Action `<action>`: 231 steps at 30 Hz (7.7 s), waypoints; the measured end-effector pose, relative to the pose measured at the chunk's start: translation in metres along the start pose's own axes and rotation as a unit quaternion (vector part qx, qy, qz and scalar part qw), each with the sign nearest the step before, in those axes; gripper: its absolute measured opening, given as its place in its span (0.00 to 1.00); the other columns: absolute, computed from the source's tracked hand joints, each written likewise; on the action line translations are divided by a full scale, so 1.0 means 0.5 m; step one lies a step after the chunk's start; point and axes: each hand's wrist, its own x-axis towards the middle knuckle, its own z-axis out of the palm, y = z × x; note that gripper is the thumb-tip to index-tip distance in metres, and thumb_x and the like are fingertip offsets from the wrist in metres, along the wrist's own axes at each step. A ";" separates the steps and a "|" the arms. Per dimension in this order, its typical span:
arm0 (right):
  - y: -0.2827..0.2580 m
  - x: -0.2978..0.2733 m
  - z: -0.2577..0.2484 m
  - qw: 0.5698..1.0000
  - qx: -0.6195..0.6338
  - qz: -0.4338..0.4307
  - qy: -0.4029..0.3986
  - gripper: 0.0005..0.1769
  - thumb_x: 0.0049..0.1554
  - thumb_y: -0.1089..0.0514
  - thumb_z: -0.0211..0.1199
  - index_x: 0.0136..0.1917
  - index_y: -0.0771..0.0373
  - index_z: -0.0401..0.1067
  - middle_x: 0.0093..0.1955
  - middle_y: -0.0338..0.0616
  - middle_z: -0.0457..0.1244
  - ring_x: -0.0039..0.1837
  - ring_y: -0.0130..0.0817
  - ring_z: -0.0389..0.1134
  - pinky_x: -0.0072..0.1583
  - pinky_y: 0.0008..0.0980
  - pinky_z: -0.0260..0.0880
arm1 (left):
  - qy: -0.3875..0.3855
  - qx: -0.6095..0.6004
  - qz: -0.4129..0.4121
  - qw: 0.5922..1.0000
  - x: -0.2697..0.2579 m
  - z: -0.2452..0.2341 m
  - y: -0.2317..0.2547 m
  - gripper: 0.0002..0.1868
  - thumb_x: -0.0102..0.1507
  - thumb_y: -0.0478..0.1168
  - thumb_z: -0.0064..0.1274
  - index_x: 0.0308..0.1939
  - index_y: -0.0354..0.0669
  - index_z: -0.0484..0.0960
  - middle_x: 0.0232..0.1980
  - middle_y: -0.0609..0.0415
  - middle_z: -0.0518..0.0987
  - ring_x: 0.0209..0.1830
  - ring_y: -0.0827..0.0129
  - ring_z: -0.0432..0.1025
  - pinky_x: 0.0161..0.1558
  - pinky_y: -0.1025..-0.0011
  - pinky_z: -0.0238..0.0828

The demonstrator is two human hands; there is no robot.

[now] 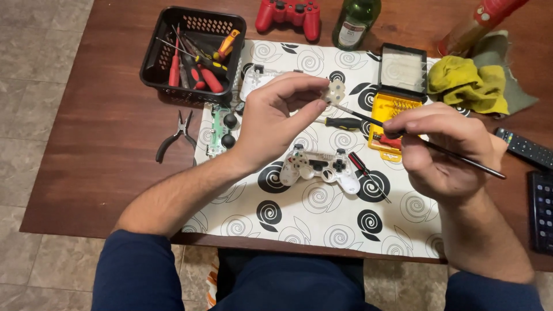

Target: Cleaning the internal components of a disassembled game controller using a small brush and a cloth.

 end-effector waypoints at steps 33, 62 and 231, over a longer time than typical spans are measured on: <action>0.015 -0.124 0.106 0.973 0.131 0.176 -0.067 0.02 0.66 0.71 0.73 0.51 0.72 0.86 0.50 0.61 0.79 0.47 0.56 0.82 0.53 0.46 0.85 | -0.115 -0.049 -0.111 0.986 -0.118 0.002 -0.091 0.16 0.69 0.26 0.72 0.61 0.32 0.94 0.59 0.36 0.91 0.52 0.57 0.89 0.55 0.62 0.93; 0.008 -0.123 0.123 0.990 0.042 0.133 -0.033 0.04 0.64 0.77 0.75 0.51 0.73 0.86 0.52 0.64 0.78 0.48 0.64 0.80 0.52 0.53 0.83 | -0.091 -0.024 -0.108 0.990 -0.135 -0.005 -0.151 0.17 0.71 0.30 0.75 0.64 0.34 0.93 0.59 0.39 0.92 0.55 0.61 0.89 0.55 0.69 0.94; -0.012 -0.217 0.002 0.970 -0.223 0.040 -0.089 0.09 0.76 0.68 0.66 0.54 0.67 0.86 0.64 0.57 0.78 0.61 0.59 0.80 0.61 0.50 0.82 | -0.102 0.030 -0.099 0.989 -0.090 0.053 -0.082 0.18 0.68 0.26 0.77 0.62 0.29 0.94 0.56 0.38 0.91 0.50 0.60 0.88 0.54 0.63 0.94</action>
